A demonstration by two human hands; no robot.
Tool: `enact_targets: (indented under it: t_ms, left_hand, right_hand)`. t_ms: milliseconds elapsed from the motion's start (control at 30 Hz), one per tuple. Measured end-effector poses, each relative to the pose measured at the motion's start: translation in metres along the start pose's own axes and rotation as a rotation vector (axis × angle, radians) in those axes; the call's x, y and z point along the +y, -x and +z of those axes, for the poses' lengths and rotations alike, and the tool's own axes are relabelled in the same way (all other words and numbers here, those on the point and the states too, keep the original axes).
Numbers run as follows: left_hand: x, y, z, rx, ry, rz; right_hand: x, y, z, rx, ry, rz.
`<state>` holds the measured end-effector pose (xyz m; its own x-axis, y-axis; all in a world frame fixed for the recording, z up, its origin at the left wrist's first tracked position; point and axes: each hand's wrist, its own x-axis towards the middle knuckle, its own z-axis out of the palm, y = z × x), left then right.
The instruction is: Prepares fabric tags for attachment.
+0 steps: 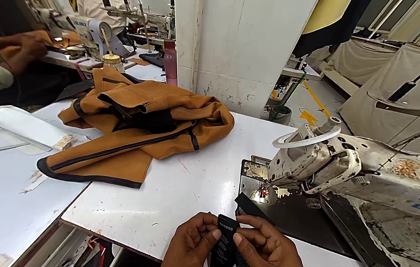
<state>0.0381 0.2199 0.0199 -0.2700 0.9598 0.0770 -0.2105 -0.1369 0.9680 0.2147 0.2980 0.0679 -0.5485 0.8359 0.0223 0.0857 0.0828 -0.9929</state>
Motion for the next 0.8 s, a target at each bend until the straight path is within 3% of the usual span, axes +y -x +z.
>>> enact_targets:
  t_ms: [200,433,633,800]
  left_hand:
    - [0.001,0.001,0.000,-0.036,-0.025,0.013]
    - [0.001,0.002,0.002,0.039,-0.016,0.018]
    - [0.001,0.003,0.003,0.073,-0.030,-0.009]
    - [0.001,0.003,0.001,0.053,-0.041,-0.009]
  right_hand:
    - [0.000,0.000,0.000,0.031,-0.004,-0.005]
    - [-0.003,0.001,-0.009,0.179,-0.132,0.048]
    - [0.012,-0.026,-0.068,0.312,0.005,0.095]
    - [0.043,-0.065,-0.111,0.309,0.114,0.204]
